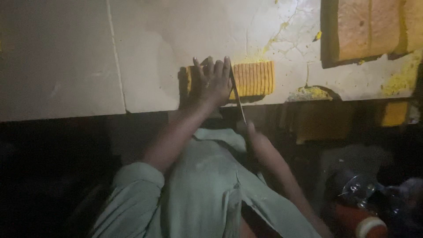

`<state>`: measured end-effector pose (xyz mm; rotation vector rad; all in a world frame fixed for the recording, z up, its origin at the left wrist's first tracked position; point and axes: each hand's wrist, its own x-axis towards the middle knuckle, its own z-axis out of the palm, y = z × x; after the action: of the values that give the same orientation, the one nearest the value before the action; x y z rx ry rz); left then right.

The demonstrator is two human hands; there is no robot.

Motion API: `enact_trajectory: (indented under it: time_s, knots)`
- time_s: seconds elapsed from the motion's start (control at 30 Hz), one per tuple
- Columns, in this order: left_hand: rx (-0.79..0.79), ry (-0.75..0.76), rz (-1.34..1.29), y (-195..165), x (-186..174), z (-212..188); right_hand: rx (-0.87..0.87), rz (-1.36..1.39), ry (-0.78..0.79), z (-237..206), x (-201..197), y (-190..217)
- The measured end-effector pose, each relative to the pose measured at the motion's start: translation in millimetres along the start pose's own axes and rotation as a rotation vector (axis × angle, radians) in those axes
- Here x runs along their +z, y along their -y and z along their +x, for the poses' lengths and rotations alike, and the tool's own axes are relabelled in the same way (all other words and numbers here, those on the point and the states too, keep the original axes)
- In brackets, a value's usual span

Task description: The person removes a rectangular yellow block from a metal mold, flips it, and uses a long knife to slice it into thin strips. The strips are separated and stacked on the work surface.

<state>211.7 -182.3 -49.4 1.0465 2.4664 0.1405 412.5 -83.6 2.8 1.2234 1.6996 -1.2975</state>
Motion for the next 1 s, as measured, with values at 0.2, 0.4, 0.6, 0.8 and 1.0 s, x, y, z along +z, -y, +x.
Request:
enact_trajectory:
  time_s: [0.2, 0.4, 0.6, 0.8, 1.0]
  knots:
    - [0.036, -0.088, 0.027, 5.5, 29.7, 7.3, -0.593, -0.479, -0.114, 79.3, 19.5, -42.0]
    - [0.091, -0.188, 0.475, 10.6, 49.2, 13.1, -0.618, -0.508, -0.077, 58.8, 2.6, 85.4]
    - [0.002, -0.362, -0.025, 9.9, 39.2, 9.6, -0.108, -0.105, 0.008, -13.6, 9.5, 47.8]
    - [-0.077, -0.04, -0.018, 7.3, 37.5, 6.0, -0.263, -0.441, -0.084, 58.2, 27.9, -32.6]
    - [0.189, -0.252, 0.694, 25.2, 46.0, -4.0, -0.014, 0.468, 0.092, 91.9, 16.7, 68.0]
